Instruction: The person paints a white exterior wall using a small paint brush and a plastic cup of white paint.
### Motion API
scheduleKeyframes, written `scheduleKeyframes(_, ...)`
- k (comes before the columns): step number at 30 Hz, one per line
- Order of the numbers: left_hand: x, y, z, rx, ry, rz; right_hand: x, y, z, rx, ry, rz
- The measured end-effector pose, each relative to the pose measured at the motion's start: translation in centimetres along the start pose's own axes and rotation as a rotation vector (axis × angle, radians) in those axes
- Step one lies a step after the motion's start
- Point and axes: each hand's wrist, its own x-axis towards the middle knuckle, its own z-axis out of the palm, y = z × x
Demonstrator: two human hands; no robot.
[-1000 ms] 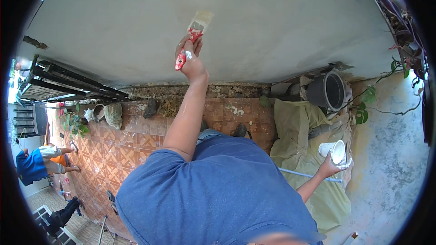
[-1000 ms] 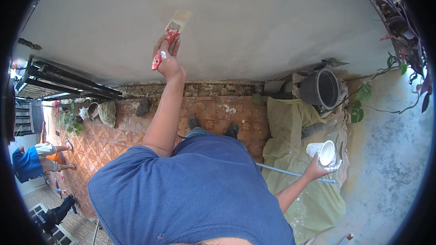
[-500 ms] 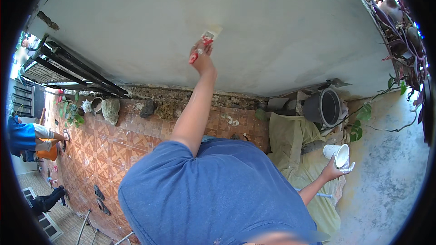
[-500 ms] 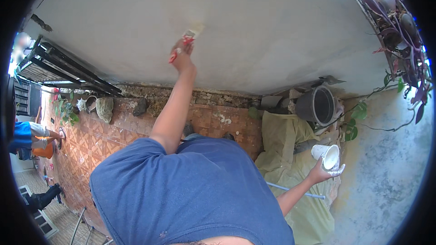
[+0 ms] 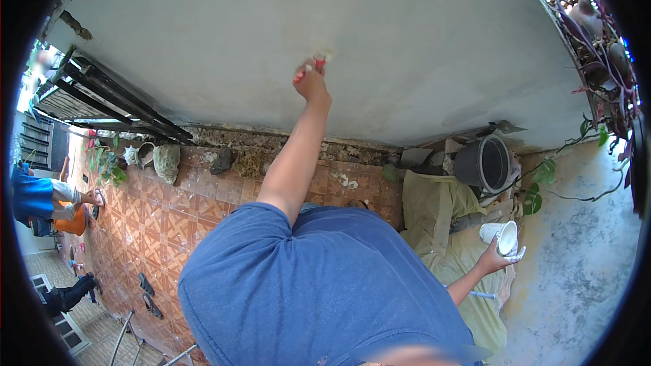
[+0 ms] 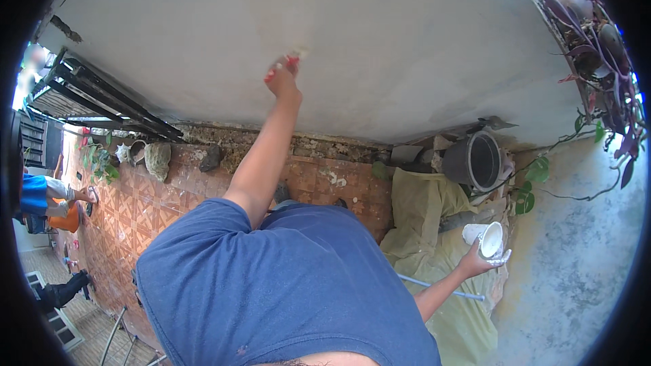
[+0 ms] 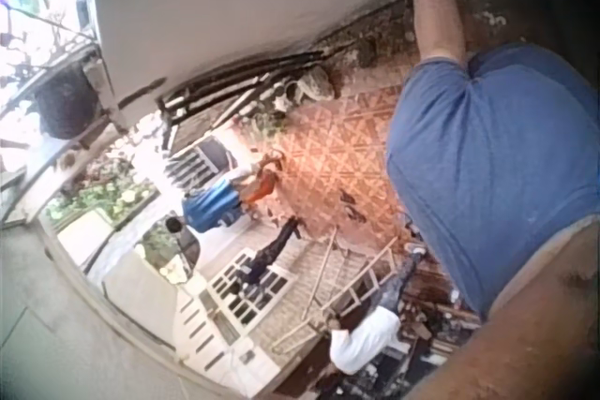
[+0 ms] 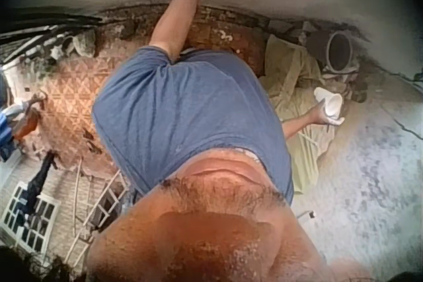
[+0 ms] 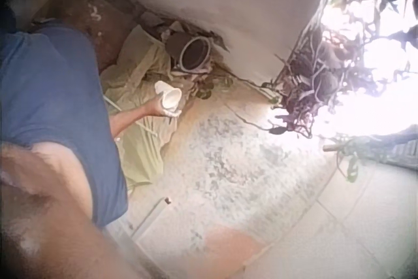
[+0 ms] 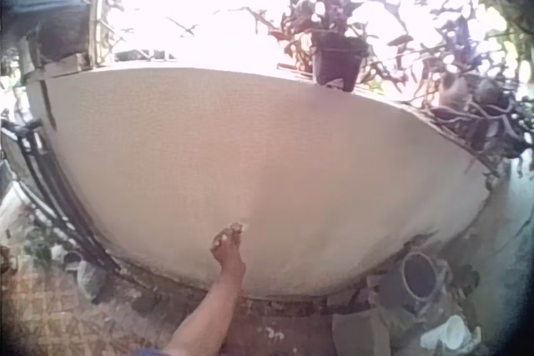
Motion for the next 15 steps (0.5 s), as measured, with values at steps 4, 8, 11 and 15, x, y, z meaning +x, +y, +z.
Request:
scheduleKeyframes(4, -5.5, 10.0, 3.2, 0.029, -0.136, 0.27, -0.8, -0.4, -0.3, -0.053, 0.03, 0.009)
scheduleKeyframes(8, -1.9, 7.6, -1.6, 0.045, -0.052, 0.111, -1.7, -1.2, 0.2, 0.047, 0.028, -0.003)
scheduleKeyframes(11, 3.2, 2.5, -6.3, -0.042, 0.043, -0.022, -2.0, -1.3, 0.8, 0.046, 0.03, 0.003)
scheduleKeyframes(15, 3.0, 6.0, -1.8, -0.079, 0.029, -0.011, -1.6, -1.4, 0.9, 0.058, 0.002, -0.035)
